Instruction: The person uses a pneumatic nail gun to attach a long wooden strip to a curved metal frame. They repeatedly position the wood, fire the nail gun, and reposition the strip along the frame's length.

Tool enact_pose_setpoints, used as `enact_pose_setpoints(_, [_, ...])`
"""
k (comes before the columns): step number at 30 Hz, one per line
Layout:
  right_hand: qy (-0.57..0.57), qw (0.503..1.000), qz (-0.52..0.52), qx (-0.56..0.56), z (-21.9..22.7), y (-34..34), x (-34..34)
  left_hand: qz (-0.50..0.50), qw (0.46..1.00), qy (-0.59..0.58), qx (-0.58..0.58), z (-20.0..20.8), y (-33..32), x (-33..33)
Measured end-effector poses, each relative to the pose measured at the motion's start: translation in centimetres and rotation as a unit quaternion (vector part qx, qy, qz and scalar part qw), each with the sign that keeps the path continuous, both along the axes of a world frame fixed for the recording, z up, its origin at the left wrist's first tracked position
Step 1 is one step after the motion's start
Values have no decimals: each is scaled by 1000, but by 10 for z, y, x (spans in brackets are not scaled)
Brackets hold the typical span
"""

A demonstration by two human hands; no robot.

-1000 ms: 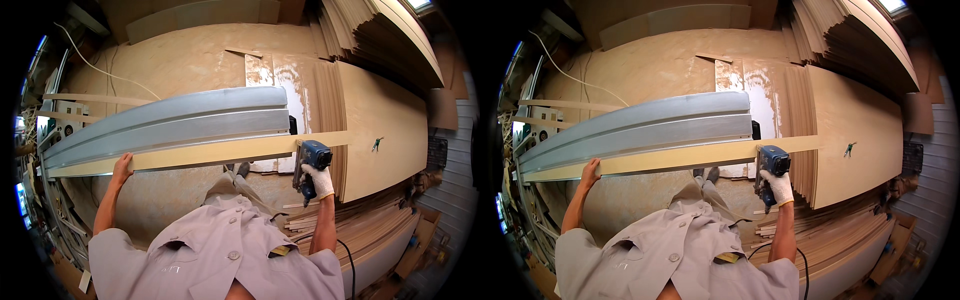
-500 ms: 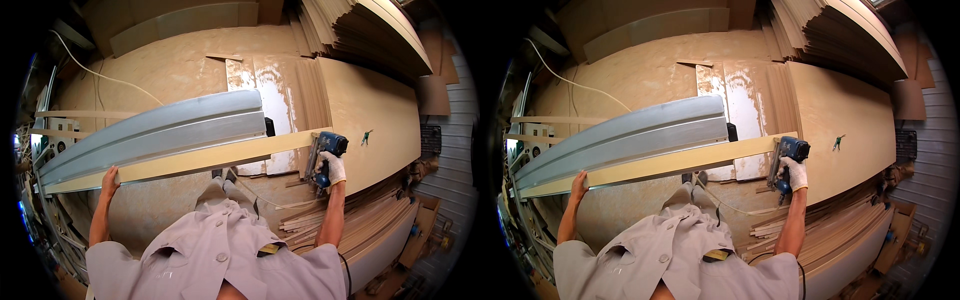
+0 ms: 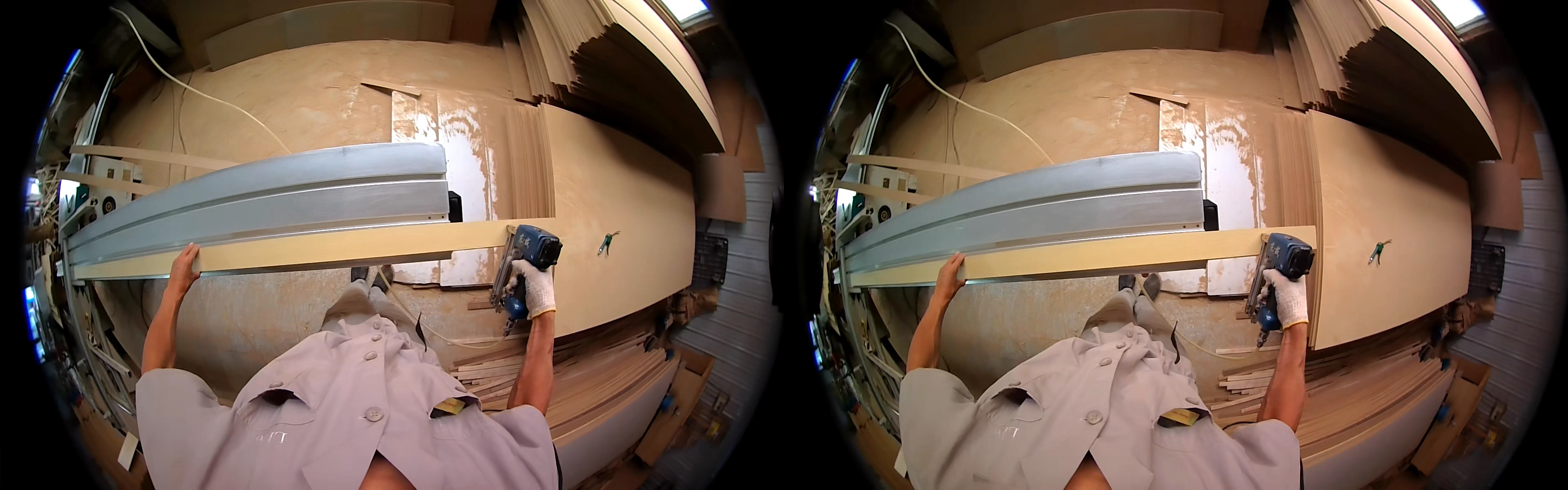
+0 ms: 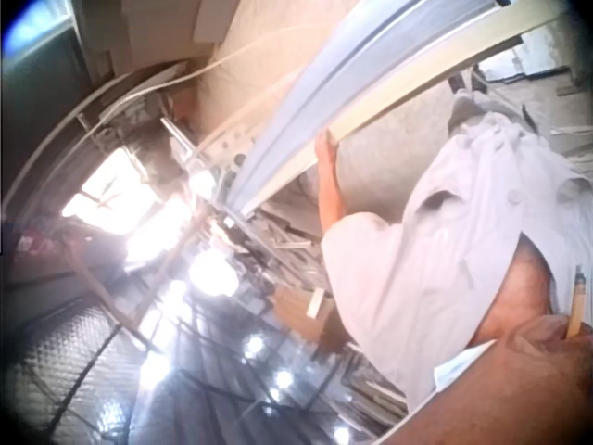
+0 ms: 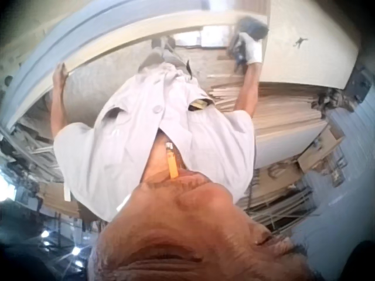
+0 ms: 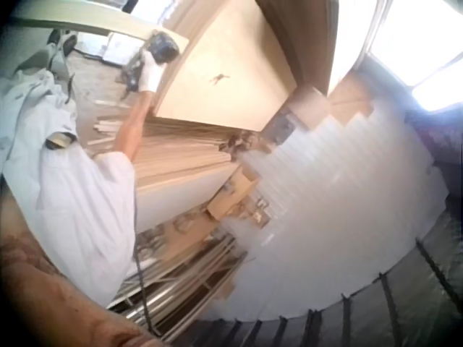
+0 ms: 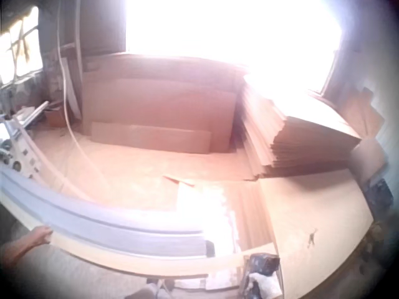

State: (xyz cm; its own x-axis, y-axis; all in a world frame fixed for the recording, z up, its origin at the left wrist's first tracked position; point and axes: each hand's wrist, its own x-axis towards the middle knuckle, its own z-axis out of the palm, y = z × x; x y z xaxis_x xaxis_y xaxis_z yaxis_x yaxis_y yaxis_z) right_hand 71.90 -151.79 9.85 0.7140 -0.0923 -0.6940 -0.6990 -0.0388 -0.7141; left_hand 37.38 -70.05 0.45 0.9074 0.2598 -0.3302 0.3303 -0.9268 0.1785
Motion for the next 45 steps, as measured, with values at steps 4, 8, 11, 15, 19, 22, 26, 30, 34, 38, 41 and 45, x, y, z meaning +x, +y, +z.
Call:
enact_pose_setpoints(4, [-7, 998, 43, 38, 3, 16, -1, -11, 1000, -21, 18, -3, 3, -7])
enact_pose_setpoints(8, [-3, 999, 35, 27, 9, 34, -12, -29, 999, -26, 19, 3, -3, 0])
enact_pose_setpoints(11, [-3, 998, 52, 30, 8, 47, -20, -19, 999, -26, 13, 9, -8, 5])
enact_pose_setpoints(15, [-18, 995, 94, 29, 3, 86, -47, -28, 999, -33, 3, 7, -6, 6])
enact_pose_setpoints(19, [-34, 993, 116, 13, 3, 103, -56, -27, 999, -42, 10, 9, -11, 7])
enact_pose_setpoints(22, [-25, 994, 108, 18, 12, 115, -56, -36, 999, -30, -3, 9, -6, 8])
enact_pose_setpoints(26, [-5, 987, 159, -6, 21, 174, -95, -52, 997, -51, 20, 3, -8, 2])
enact_pose_setpoints(30, [8, 960, 279, -4, 5, 266, -158, -65, 994, -80, 27, 14, -16, 10])
enact_pose_setpoints(34, [-56, 927, 370, -15, -39, 349, -203, -65, 991, -116, 18, 20, -23, 18])
enact_pose_setpoints(38, [-107, 924, 365, -31, -34, 386, -224, -59, 990, -126, 15, 18, -25, 13])
enact_pose_setpoints(41, [-122, 931, 339, -53, -25, 383, -224, -66, 991, -114, 4, 24, -26, 18])
enact_pose_setpoints(45, [-30, 963, 266, -38, 4, 364, -214, -76, 988, -135, 0, 26, -26, 18])
